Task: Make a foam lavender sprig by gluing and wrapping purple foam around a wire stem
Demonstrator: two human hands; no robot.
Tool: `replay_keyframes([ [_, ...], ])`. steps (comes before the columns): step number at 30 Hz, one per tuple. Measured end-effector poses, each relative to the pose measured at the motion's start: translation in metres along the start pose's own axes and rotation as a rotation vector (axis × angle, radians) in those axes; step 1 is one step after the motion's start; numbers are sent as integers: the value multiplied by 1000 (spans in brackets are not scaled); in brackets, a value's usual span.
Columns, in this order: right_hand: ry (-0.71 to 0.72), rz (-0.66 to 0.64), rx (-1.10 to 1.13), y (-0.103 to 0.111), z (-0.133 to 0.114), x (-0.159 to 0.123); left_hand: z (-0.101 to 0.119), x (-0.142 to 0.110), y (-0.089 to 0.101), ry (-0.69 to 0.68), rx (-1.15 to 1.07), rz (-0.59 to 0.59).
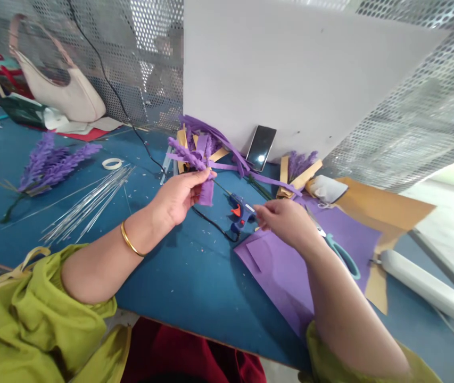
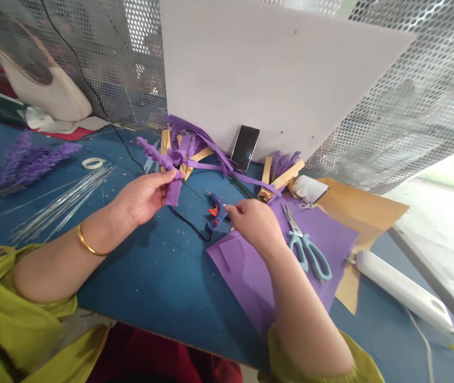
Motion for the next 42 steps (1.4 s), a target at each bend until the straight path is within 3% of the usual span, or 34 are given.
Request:
replay_keyframes([
  [2, -94, -180, -6, -23, 13, 5, 2, 7, 10, -28, -118, 71],
  [4, -135, -241, 17, -41, 17, 7, -1, 10, 14, -15, -191, 121],
  [10, -219, -57, 72, -55, 18, 10, -5, 6, 6, 4, -260, 78],
  [16, -279, -46, 434, -62, 40, 11, -7, 5, 0, 28, -271, 12],
  [21, -193, 51, 911, -60, 41, 8, -9, 3, -3, 57, -280, -15],
  [26, -60, 196, 1187, -48, 32, 9, -12, 2, -2, 87, -105, -56],
  [31, 89, 174, 1408, -35, 21, 8, -12, 1, -1, 137, 57, -74],
  [34, 168, 298, 1326, -13, 22, 0, -12, 2, 1, 149, 79, -47],
  [37, 334, 412, 1092, 12, 10, -19, -11, 3, 5, 141, 81, -14],
  [42, 547, 378, 535, 18, -23, -50, -9, 3, 5, 127, 92, -5],
])
Point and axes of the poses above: each hand's wrist, its own x-axis towards the middle knuckle, its own y-axis out of the back of the hand, z = x × y, the point moved 9 cm from there along x, towards the middle knuckle, and after that the axes turned 3 degrees about -z, right-handed, at the moved point
